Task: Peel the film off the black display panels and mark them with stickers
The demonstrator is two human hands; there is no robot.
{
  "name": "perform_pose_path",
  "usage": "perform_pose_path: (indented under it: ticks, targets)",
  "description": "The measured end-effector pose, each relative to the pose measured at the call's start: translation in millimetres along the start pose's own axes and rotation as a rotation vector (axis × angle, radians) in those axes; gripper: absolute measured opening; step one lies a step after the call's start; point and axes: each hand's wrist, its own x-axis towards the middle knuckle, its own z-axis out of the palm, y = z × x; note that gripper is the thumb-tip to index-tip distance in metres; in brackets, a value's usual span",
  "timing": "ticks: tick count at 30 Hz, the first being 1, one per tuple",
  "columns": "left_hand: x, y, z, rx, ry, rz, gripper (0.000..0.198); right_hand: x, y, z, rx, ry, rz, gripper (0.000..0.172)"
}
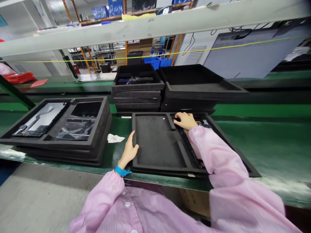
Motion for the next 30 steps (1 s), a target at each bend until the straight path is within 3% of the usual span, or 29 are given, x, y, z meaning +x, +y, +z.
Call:
perform_pose_path:
  ticks: [6, 13, 17, 22, 24, 26, 30]
  targets:
    - [0.3, -2.6, 0.4, -0.023, 0.004, 0.008, 0.068, 13.5, 6.0, -9.3, 0.093, -0.064, -0.099, 0.029]
    - [-1.6, -0.9, -0.3, -0.059, 0.025, 0.007, 0.066, -23.0, 6.9, 9.4, 0.173, 0.036, -0.196, 0.024]
    - [-2.6, 2.1, 0.3, -0.063, 0.037, -0.003, 0.065, -32.4, 2.0, 10.2, 0.165, 0.093, -0.15, 0.027]
    - [-5.1, 4.5, 0.8, -0.055, 0.047, -0.027, 0.064, -23.0, -15.9, 2.0, 0.17, 0.144, -0.024, 0.029]
    - [-5.2, 5.1, 0.2, -0.056, 0.051, -0.036, 0.064, -18.0, -21.8, -11.5, 0.201, 0.151, 0.018, 0.031]
    - [-4.6, 8.3, -1.4, -0.059, 0.057, -0.05, 0.062, -14.2, -25.0, -39.0, 0.24, 0.161, 0.048, 0.033]
    - [-7.4, 36.9, -5.8, -0.088, 0.057, -0.079, 0.051, -19.1, -30.2, -134.9, 0.359, 0.236, -0.024, 0.035]
